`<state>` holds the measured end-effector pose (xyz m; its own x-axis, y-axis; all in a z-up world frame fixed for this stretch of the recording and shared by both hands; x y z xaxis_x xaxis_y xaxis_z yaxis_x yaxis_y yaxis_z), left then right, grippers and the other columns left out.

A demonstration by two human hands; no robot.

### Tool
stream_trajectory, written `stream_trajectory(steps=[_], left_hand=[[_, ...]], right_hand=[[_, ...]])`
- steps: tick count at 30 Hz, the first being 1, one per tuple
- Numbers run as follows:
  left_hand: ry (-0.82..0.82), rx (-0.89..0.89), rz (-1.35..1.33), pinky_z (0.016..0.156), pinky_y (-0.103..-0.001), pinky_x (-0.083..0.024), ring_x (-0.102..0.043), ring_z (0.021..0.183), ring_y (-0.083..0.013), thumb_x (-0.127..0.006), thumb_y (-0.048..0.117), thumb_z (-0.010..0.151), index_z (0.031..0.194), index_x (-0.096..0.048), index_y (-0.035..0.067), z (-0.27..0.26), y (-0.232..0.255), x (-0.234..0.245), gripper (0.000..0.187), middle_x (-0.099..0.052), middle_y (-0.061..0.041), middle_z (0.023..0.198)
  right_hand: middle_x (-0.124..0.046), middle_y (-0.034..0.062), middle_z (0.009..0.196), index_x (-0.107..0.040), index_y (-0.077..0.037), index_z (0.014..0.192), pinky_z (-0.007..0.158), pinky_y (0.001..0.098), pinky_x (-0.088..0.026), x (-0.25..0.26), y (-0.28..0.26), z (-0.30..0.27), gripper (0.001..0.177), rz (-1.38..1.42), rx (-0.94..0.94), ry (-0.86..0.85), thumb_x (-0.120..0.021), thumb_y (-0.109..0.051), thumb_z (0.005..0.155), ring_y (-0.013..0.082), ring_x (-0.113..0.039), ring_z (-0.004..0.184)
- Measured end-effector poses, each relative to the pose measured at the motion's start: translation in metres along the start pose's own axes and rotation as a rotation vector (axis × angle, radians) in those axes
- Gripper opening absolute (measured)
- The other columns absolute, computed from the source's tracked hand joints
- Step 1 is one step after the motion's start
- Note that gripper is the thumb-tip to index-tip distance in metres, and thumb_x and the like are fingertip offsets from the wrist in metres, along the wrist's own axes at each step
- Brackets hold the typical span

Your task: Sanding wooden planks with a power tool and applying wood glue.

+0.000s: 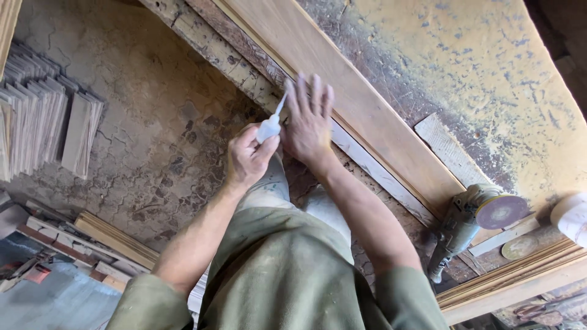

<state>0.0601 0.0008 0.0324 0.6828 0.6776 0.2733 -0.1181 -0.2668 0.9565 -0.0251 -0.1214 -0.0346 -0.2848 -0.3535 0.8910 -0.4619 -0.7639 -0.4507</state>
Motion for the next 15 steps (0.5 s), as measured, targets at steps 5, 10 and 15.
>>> stream_trajectory(steps=[5,10,15], left_hand=[[0.006,0.0,-0.056,0.066,-0.035,-0.06,-0.072,0.085,-0.0204,-0.08,0.003,0.091,0.099,-0.071,-0.011,-0.004,0.014,0.004,0.018,-0.069,-0.022,0.094],[-0.065,0.033,-0.293,0.076,-0.039,-0.063,-0.069,0.092,-0.0193,-0.081,-0.005,0.084,0.107,-0.071,-0.01,-0.012,0.04,-0.031,0.025,-0.073,-0.021,0.1],[-0.274,0.055,-0.514,0.085,-0.046,-0.065,-0.071,0.099,-0.0284,-0.077,-0.008,0.083,0.118,-0.067,-0.004,-0.045,0.04,-0.085,0.037,-0.07,-0.025,0.109]], right_hand=[[-0.034,0.022,0.165,-0.037,-0.004,0.16,0.123,0.0639,0.0,0.037,0.019,-0.04,0.103,0.028,-0.2,-0.147,-0.074,-0.067,0.087,0.0433,-0.016,0.155],[-0.046,0.0254,0.155,-0.056,-0.009,0.148,0.121,0.0638,-0.023,0.106,0.072,-0.264,0.085,-0.15,-0.292,-0.085,-0.082,-0.048,0.077,0.0518,-0.029,0.149],[-0.065,0.0118,0.137,-0.069,-0.015,0.128,0.112,0.0528,-0.042,0.156,0.121,-0.413,0.047,-0.137,-0.525,0.077,-0.076,-0.04,0.089,0.039,-0.054,0.135]])
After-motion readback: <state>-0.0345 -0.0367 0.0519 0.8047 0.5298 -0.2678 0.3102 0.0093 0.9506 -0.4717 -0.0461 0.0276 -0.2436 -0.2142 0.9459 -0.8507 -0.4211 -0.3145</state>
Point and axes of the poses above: each hand's wrist, its own z-axis towards the middle knuckle, its own x-axis out of the back of the hand, y = z × x, the point moved 6 cm from there along z, towards the middle knuckle
